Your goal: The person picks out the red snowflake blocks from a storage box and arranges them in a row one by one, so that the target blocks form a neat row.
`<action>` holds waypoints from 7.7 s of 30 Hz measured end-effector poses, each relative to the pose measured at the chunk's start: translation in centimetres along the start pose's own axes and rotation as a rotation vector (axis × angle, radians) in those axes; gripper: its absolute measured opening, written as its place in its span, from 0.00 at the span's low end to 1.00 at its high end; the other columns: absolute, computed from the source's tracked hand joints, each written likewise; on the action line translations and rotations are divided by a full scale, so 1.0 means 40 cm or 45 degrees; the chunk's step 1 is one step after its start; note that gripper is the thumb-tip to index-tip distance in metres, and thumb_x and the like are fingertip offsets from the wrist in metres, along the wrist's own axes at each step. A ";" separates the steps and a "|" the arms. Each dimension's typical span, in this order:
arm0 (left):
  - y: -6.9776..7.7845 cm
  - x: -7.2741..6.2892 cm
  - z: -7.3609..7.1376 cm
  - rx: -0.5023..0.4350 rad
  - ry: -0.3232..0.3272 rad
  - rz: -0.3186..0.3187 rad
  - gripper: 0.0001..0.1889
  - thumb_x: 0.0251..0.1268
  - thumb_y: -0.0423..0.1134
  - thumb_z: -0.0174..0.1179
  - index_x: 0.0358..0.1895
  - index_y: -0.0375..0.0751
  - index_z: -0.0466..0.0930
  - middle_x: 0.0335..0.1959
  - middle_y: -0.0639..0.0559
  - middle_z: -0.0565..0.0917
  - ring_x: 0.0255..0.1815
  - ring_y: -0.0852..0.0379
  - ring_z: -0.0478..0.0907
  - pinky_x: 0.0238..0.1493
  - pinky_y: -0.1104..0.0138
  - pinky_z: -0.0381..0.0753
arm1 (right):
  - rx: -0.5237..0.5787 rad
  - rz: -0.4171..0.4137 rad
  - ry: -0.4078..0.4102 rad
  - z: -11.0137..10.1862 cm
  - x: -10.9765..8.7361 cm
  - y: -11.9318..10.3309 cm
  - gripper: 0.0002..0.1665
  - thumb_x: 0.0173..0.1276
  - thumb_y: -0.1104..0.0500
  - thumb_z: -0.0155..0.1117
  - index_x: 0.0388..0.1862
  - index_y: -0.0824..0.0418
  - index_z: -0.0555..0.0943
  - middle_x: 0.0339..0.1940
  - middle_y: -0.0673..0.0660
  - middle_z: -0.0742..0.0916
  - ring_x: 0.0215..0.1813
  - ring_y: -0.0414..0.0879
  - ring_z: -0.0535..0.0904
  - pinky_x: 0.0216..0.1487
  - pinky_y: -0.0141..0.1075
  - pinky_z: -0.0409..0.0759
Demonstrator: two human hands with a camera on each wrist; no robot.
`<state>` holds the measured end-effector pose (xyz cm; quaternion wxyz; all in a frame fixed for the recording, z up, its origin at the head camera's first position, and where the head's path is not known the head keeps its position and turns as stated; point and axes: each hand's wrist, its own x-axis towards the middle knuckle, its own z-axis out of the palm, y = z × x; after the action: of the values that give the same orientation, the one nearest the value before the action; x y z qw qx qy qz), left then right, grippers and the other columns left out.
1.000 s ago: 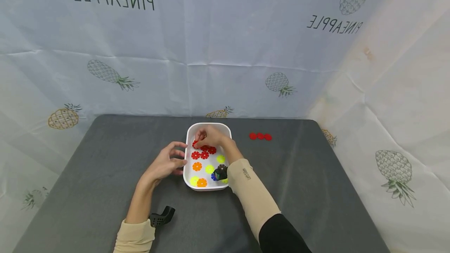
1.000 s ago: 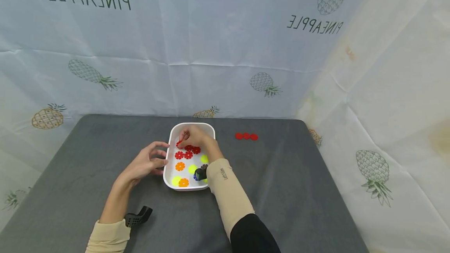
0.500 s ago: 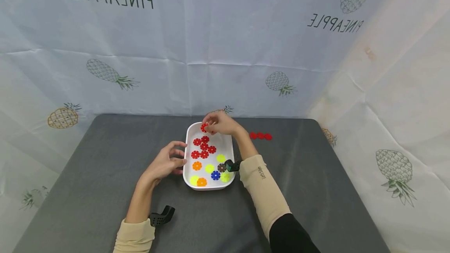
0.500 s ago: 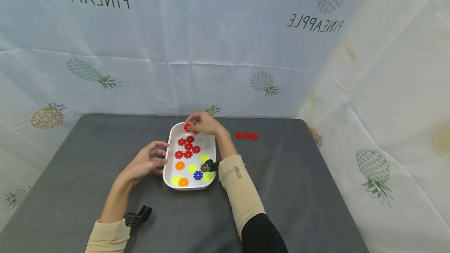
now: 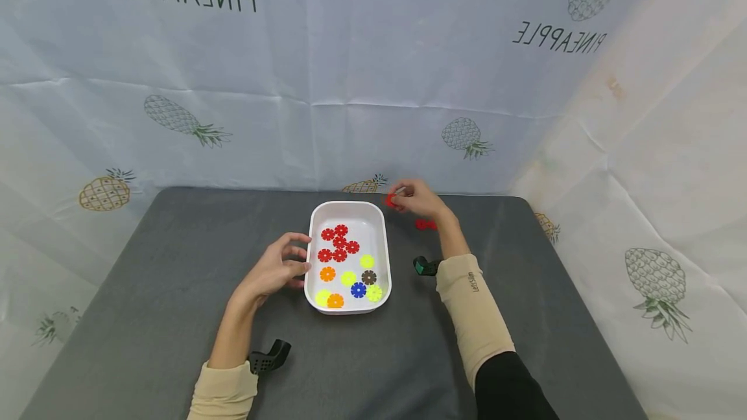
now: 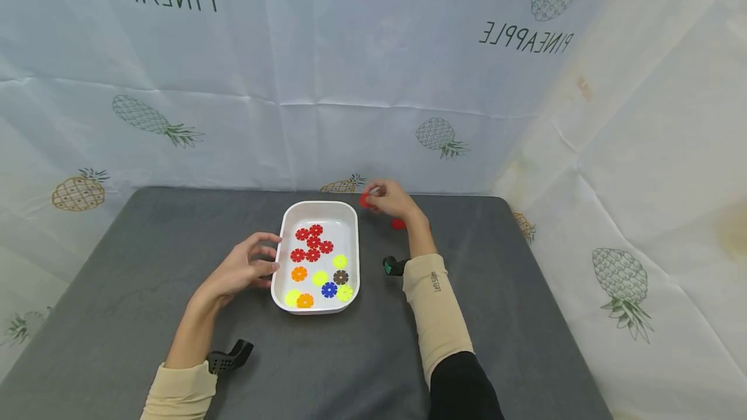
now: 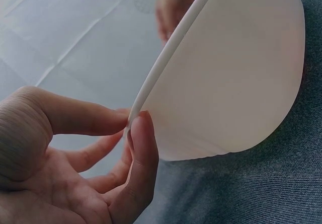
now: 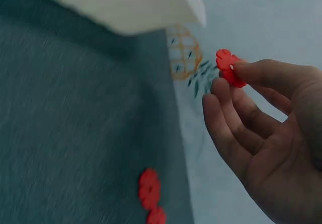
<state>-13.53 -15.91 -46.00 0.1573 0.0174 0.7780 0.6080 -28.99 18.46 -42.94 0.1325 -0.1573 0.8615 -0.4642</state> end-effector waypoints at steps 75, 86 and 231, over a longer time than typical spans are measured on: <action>0.006 -0.005 -0.002 -0.044 -0.040 0.009 0.32 0.74 0.30 0.62 0.78 0.35 0.62 0.57 0.33 0.77 0.41 0.49 0.86 0.40 0.54 0.93 | -0.117 0.105 -0.347 0.311 0.095 -0.105 0.18 0.67 0.64 0.79 0.55 0.65 0.88 0.36 0.55 0.90 0.32 0.41 0.82 0.37 0.26 0.82; 0.004 -0.003 -0.001 -0.046 -0.037 0.015 0.32 0.74 0.30 0.62 0.77 0.36 0.63 0.55 0.35 0.76 0.40 0.50 0.85 0.40 0.53 0.93 | -0.138 0.099 -0.278 0.326 0.094 -0.095 0.13 0.65 0.63 0.81 0.47 0.63 0.90 0.29 0.50 0.85 0.29 0.41 0.77 0.32 0.26 0.76; 0.004 -0.008 0.003 -0.017 -0.012 -0.001 0.32 0.74 0.30 0.62 0.77 0.36 0.64 0.56 0.34 0.76 0.39 0.50 0.86 0.40 0.55 0.93 | -0.219 -0.082 0.022 -0.137 -0.117 0.060 0.17 0.83 0.61 0.62 0.61 0.71 0.86 0.57 0.75 0.87 0.45 0.67 0.88 0.51 0.58 0.89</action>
<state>-13.25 -15.83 -45.79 0.1612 0.0189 0.7731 0.6131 -27.12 25.71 -41.66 0.0958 -0.1918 0.8938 -0.3939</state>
